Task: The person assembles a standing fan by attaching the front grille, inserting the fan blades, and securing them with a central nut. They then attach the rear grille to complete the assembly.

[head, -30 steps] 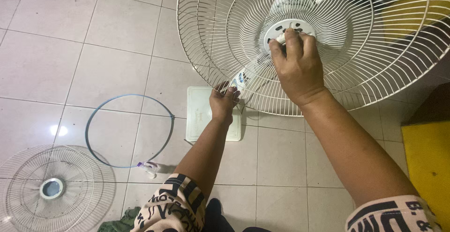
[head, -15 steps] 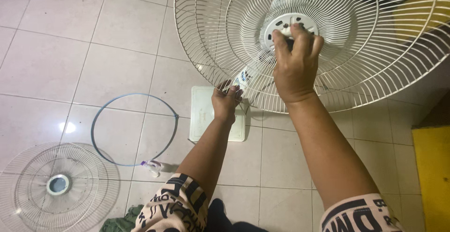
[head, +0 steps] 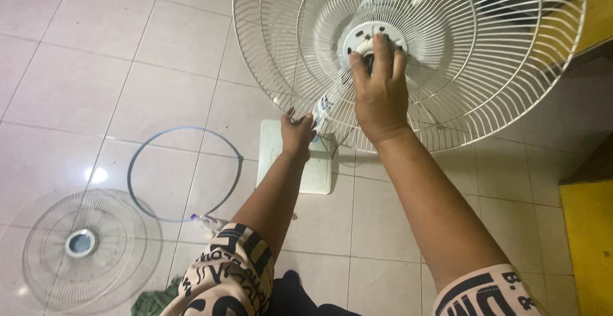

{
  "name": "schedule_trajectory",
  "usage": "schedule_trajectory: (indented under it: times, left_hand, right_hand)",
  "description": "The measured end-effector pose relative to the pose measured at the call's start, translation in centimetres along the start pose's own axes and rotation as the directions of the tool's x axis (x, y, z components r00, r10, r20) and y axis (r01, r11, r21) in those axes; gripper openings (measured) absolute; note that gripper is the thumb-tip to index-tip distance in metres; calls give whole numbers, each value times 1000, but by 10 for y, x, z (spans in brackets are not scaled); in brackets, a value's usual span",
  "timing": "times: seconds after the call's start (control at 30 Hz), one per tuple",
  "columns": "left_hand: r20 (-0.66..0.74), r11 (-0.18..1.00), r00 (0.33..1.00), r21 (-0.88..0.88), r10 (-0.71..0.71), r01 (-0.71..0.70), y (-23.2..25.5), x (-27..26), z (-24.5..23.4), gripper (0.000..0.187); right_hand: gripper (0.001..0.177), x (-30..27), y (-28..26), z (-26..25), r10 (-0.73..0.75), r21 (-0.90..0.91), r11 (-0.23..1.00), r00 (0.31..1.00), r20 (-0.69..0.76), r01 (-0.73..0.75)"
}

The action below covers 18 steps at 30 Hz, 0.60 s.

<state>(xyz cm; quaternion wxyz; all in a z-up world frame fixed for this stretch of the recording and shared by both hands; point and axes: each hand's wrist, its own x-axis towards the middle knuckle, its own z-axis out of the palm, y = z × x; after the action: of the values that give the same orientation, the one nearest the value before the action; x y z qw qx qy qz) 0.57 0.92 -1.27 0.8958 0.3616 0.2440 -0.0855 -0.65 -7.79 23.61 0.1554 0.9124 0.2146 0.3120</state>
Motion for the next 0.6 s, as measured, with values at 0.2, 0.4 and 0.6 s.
schedule_trajectory:
  times: [0.2,0.4,0.6]
  left_hand:
    - [-61,992,994,92,90,-84,8,-20,-4,72]
    - [-47,974,980,130,193,-185,13,-60,-56,66]
    - [-221,960,956,245,192,-136,9,-82,-154,51]
  right_hand:
    - [34,-15,6,8,-48,151,988,998,39,42]
    - [42,-66,-41,-11,-12,362,932,999,37,-2]
    - [40,-118,-131,16,42,479,877,999,18,-45]
